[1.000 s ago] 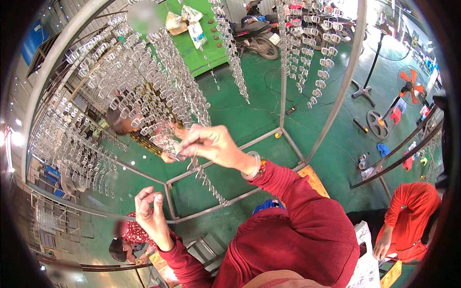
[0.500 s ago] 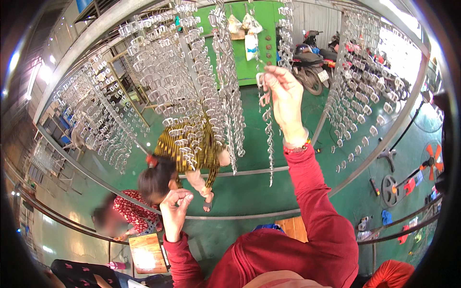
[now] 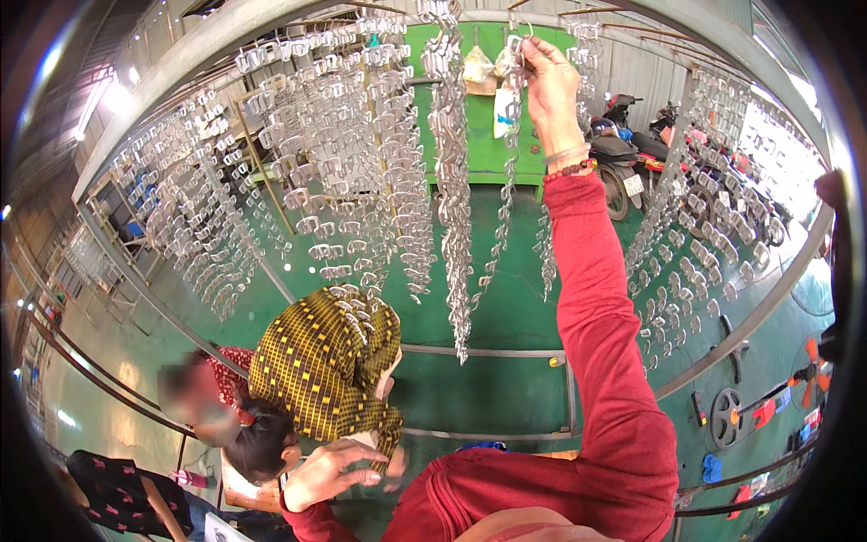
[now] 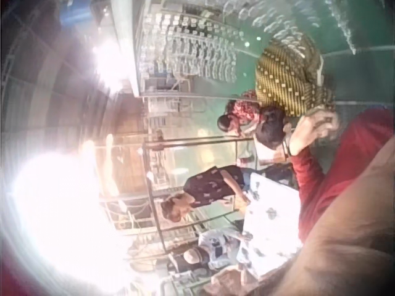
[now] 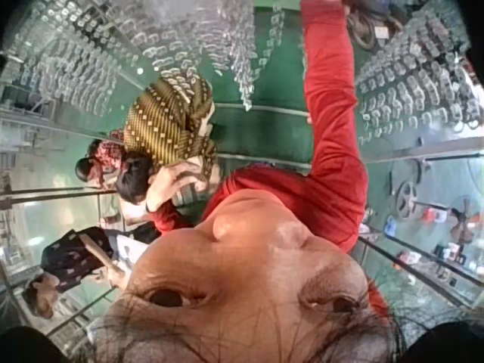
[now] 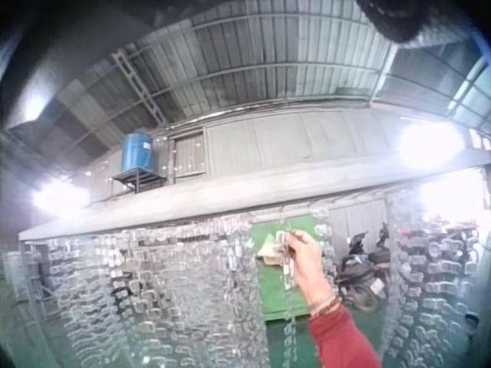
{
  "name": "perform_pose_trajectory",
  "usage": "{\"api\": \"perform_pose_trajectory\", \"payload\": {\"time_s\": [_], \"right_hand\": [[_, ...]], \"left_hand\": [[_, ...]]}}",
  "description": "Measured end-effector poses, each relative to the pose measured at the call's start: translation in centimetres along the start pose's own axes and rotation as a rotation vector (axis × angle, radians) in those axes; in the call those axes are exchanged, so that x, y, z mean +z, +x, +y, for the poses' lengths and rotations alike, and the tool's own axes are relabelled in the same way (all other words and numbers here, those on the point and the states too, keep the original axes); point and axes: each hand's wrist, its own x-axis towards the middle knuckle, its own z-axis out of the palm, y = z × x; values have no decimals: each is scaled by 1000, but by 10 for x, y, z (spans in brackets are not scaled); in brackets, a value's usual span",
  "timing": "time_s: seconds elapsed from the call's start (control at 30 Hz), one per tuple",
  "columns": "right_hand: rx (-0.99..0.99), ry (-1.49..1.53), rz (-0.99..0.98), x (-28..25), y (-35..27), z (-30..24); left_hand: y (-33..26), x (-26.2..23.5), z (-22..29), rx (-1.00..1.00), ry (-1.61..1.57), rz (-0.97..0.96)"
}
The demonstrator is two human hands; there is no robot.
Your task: The person picks small metal keychain components from a table and links them together by hand. They repeatedly form short chains and hang them on a nearby metal rack. Other workers are visible at the same table performing similar assembly.
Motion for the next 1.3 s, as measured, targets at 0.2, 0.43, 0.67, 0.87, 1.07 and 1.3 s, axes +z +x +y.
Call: {"api": "perform_pose_trajectory", "payload": {"time_s": [0.2,0.43,0.67,0.87,1.07,1.3], "right_hand": [[-81,-71,108,-6,56,29],[-95,-123,258,-6,112,40],[-54,-230,29,-45,166,50],[21,-726,-205,-81,216,50],[67,-562,-213,-90,199,43],[338,-229,-300,-88,182,51]], "left_hand": [[11,8,-9,-3,27,76],[17,19,-16,41,51,129],[19,22,-18,-38,6,117],[32,26,-29,-39,13,121],[42,21,-22,-61,50,116],[38,16,-20,-102,79,128]]}}
